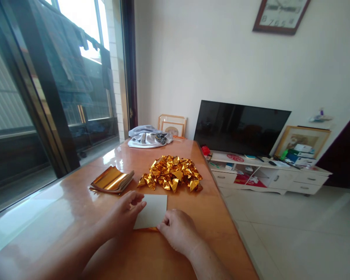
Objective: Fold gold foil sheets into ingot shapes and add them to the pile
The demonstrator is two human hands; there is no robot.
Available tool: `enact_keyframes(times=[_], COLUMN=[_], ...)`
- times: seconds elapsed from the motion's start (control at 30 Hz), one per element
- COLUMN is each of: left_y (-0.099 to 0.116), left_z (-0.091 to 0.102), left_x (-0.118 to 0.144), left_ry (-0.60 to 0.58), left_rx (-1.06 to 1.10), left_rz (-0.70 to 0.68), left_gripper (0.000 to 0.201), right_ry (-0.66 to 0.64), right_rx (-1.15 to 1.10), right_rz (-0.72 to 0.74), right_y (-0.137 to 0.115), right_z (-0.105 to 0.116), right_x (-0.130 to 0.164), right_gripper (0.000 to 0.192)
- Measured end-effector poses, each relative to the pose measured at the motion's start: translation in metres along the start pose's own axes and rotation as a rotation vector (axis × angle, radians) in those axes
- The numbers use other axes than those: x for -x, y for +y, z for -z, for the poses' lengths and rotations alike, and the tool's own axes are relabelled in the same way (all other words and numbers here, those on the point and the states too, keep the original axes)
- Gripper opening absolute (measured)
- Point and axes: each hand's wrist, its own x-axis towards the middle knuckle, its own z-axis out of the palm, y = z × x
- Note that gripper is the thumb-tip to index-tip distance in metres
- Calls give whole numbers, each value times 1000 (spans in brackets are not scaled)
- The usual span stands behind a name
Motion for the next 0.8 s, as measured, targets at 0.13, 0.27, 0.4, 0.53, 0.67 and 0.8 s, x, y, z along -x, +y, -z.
enact_keyframes(times=[0.13, 0.27, 0.4, 0.53, 0.67, 0.8], left_y=[-5, 2, 10, 6, -7, -20], left_z=[-7, -5, -8, -18, -26, -28], left_x=[-12, -26, -47, -76, -106, -126], left_ry=[145, 127, 121, 225, 312, 299], left_rx=[69, 135, 194, 239, 240, 327], left_rz=[54, 129, 146, 168, 228, 238], left_gripper=[49, 63, 63, 62, 69, 65], right_ry=[8, 18, 11, 26, 60, 89], right_rx=[-5, 9, 19, 13, 10, -4], right_rz=[-3, -9, -35, -30, -11, -16], right_y=[-1, -2, -1, 1, 4, 3], right_z=[0, 2, 1, -3, -8, -9], right_x=[1, 1, 0, -1, -1, 1], right_gripper=[16, 16, 17, 16, 14, 9])
